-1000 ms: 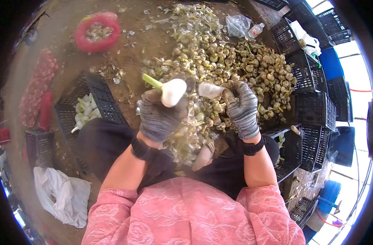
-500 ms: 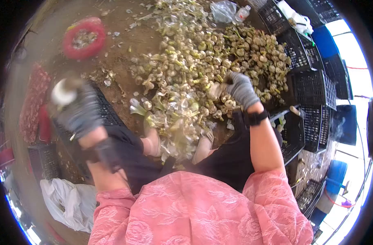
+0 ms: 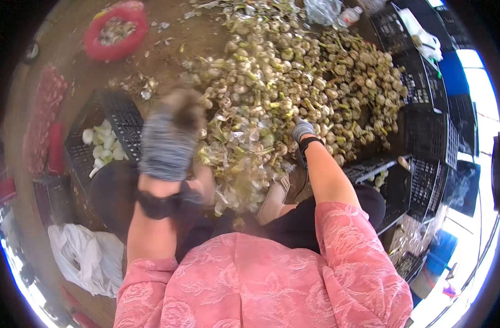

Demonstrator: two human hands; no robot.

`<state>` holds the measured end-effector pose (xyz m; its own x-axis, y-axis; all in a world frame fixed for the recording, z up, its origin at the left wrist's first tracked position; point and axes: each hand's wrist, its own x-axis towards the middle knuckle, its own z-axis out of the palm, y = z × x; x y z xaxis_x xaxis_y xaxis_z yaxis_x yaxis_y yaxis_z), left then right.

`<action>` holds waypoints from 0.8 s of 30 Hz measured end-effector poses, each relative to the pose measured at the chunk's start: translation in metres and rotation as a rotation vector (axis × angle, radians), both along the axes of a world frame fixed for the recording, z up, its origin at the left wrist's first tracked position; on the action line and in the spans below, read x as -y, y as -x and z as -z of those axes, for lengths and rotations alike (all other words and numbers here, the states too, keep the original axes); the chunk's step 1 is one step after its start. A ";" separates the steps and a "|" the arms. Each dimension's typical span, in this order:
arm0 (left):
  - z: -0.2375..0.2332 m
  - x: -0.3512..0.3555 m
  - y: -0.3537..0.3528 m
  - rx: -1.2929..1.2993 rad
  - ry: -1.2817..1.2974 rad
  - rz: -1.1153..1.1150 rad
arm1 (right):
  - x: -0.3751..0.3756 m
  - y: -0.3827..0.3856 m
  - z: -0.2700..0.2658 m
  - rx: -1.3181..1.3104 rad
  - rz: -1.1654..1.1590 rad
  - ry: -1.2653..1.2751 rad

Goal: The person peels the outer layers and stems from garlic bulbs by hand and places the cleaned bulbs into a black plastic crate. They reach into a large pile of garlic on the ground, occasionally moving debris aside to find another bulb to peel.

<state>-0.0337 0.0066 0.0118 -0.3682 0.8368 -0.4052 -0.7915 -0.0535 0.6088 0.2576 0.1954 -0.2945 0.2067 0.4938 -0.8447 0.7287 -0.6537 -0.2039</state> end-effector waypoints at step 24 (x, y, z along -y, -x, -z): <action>0.009 0.005 -0.062 -1.381 -0.288 0.275 | 0.112 0.087 -0.342 -0.976 -0.374 -0.603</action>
<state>0.0288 0.0017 0.0031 -0.1354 0.9346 0.3289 0.4072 -0.2501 0.8784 0.1711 0.0831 0.0474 -0.6303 0.7557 -0.1778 0.2210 -0.0448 -0.9742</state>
